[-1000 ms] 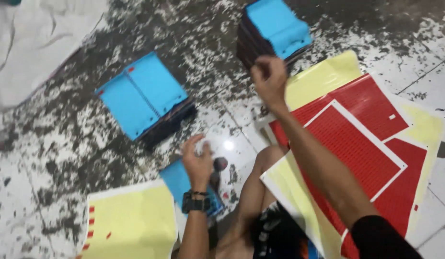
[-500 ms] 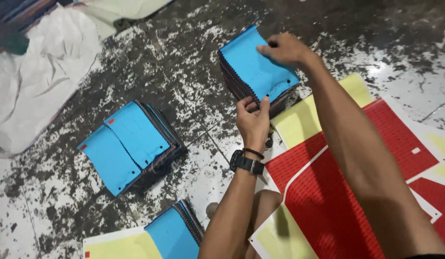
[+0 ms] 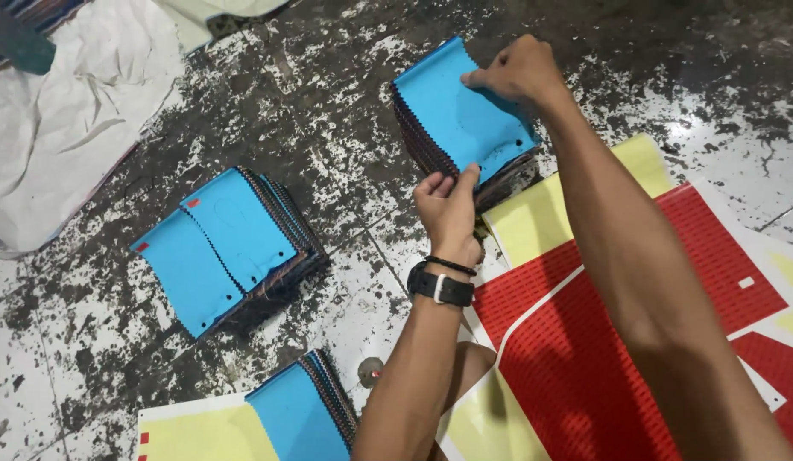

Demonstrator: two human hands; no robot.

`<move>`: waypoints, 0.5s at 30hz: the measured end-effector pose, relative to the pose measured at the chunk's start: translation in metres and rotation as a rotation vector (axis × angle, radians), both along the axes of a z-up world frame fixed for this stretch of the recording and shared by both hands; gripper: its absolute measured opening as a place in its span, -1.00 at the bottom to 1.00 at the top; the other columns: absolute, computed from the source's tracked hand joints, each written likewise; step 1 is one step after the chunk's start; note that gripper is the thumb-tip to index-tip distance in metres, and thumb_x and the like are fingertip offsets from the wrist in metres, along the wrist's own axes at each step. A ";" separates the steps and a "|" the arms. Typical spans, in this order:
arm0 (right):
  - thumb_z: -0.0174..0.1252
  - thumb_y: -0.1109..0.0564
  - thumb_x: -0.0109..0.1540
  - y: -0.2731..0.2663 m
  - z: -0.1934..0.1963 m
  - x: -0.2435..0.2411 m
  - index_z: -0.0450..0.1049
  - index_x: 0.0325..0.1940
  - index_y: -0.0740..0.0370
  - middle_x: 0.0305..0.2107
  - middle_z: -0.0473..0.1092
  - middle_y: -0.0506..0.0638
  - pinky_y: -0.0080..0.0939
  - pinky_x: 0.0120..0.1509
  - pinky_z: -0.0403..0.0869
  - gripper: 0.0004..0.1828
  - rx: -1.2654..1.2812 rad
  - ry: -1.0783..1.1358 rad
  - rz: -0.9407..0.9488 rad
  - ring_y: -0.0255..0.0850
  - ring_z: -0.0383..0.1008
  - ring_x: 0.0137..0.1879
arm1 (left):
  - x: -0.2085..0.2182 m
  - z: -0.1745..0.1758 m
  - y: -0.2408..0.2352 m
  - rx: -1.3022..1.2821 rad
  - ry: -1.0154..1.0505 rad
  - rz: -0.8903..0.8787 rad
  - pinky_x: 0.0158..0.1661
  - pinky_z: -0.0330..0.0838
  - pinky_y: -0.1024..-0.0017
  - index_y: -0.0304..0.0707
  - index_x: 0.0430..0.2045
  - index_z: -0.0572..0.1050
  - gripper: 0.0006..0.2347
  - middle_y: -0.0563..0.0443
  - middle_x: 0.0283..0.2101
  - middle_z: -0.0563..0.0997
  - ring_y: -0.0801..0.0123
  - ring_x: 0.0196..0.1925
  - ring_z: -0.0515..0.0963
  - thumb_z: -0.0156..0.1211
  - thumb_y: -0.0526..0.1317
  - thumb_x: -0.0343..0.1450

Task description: The person sits on the floor and assembles notebooks by peeling small red adhesive squares from a yellow backing sheet and applying them to the spine of a stack of colored covers. They then place the assembled notebooks onto a pile on the floor.

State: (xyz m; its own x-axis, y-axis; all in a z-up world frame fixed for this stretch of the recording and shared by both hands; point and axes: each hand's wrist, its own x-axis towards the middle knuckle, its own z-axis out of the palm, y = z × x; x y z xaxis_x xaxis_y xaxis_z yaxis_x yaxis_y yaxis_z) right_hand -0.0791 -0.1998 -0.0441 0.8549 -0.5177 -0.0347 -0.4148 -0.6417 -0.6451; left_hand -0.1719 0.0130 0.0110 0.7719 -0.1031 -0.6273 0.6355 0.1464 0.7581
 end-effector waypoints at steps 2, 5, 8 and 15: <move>0.48 -0.27 0.29 0.004 0.009 -0.001 0.19 -0.72 0.02 -0.77 0.13 -0.16 -0.19 -0.43 0.17 -0.26 0.024 0.006 -0.036 -0.34 0.02 -0.61 | 0.004 0.003 -0.001 -0.076 0.058 0.035 -0.01 0.51 0.39 -0.25 0.09 0.30 -0.51 -0.16 0.17 0.48 0.20 0.08 0.50 0.35 -0.26 0.28; 0.51 -0.24 0.25 0.016 0.027 -0.005 0.11 -0.75 0.00 -0.77 0.10 -0.19 -0.23 -0.45 0.15 -0.22 0.080 0.058 -0.099 -0.36 -0.02 -0.64 | 0.008 0.001 -0.004 -0.176 0.131 0.064 -0.28 0.49 0.50 -0.20 -0.16 0.36 -0.63 -0.07 0.03 0.52 0.28 -0.06 0.46 0.42 -0.24 0.24; 0.48 -0.24 0.24 0.020 0.038 -0.006 0.08 -0.72 -0.01 -0.76 0.08 -0.20 -0.25 -0.50 0.05 -0.24 0.122 0.113 -0.118 -0.36 -0.07 -0.63 | 0.010 0.012 -0.011 -0.187 0.139 0.044 -0.14 0.46 0.38 -0.14 -0.26 0.35 -0.66 -0.03 -0.02 0.55 0.30 0.04 0.45 0.42 -0.21 0.22; 0.03 -0.39 0.44 0.006 0.065 -0.034 0.59 -0.14 0.18 -0.57 0.40 -0.03 -0.22 -0.42 0.23 -0.40 0.385 0.072 -0.112 -0.29 0.30 -0.50 | 0.015 0.012 -0.010 -0.269 0.149 0.076 -0.57 0.53 0.63 -0.13 -0.12 0.29 -0.62 -0.34 0.01 0.57 0.22 -0.37 0.61 0.39 -0.21 0.31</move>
State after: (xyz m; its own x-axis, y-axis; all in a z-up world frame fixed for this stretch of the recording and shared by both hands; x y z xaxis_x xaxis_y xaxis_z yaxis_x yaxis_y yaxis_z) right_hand -0.1132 -0.1934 0.0206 0.7824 -0.5448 -0.3016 -0.5210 -0.3073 -0.7963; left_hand -0.1571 0.0033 0.0227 0.6852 -0.2263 -0.6923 0.7165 0.3799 0.5850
